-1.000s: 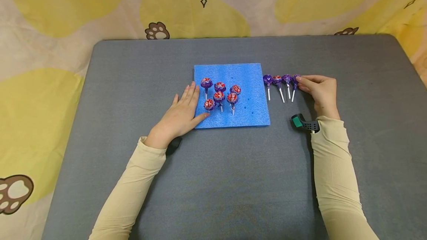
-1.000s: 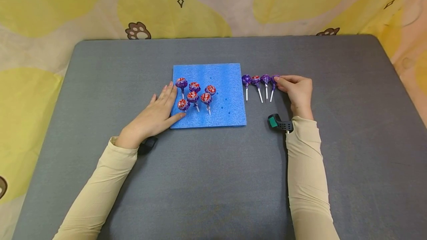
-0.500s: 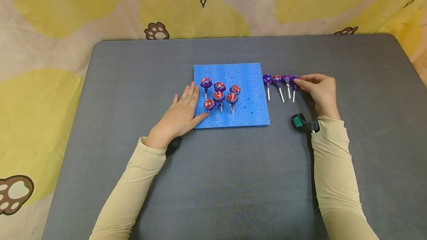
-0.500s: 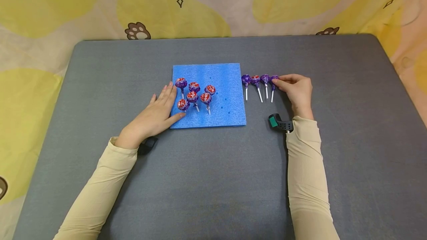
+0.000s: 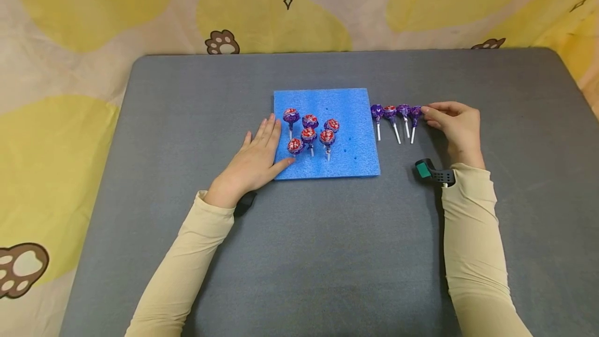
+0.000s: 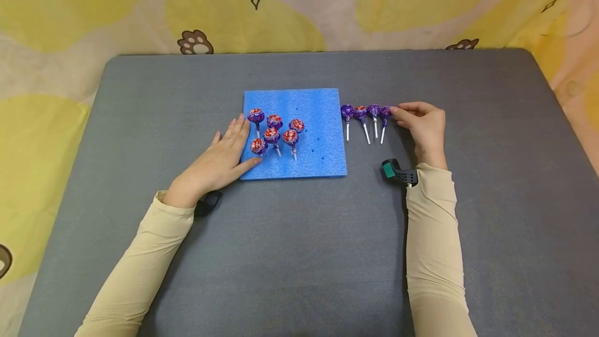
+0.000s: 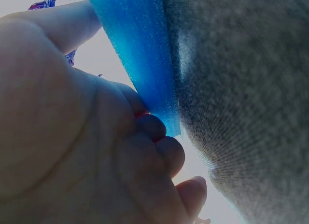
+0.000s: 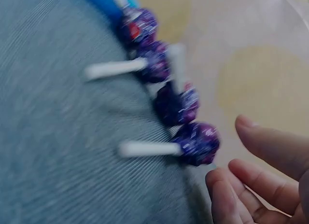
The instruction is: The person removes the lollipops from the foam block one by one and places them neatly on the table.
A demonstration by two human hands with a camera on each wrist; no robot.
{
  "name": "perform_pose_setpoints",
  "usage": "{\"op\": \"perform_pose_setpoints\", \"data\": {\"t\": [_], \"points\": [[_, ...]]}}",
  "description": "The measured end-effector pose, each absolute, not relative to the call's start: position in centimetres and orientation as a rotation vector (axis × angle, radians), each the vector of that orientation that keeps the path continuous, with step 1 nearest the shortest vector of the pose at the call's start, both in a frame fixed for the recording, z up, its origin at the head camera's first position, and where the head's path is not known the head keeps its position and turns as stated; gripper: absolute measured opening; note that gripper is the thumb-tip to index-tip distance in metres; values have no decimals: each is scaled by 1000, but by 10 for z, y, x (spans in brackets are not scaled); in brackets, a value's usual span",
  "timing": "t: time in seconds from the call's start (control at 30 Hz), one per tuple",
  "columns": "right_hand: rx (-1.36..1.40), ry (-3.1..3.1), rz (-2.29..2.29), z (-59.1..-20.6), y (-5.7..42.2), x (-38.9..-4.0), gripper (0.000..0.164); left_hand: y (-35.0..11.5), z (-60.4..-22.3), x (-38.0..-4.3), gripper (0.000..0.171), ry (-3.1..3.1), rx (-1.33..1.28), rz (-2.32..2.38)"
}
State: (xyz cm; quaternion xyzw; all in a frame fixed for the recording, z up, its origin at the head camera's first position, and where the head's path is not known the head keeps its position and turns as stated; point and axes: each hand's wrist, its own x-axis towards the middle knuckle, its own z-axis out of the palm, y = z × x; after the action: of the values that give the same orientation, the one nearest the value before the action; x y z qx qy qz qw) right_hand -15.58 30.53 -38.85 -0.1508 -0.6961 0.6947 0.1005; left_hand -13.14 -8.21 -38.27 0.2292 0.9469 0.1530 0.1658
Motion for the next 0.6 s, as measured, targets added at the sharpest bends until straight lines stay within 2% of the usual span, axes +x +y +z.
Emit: {"op": "perform_pose_setpoints", "data": {"t": [0.3, 0.6], "points": [[-358, -1899, 2140, -372, 292, -156, 15, -82, -382, -132, 83, 2700, 648, 431], [-161, -2000, 2104, -358, 261, -152, 9, -81, -382, -132, 84, 2696, 639, 425]]}}
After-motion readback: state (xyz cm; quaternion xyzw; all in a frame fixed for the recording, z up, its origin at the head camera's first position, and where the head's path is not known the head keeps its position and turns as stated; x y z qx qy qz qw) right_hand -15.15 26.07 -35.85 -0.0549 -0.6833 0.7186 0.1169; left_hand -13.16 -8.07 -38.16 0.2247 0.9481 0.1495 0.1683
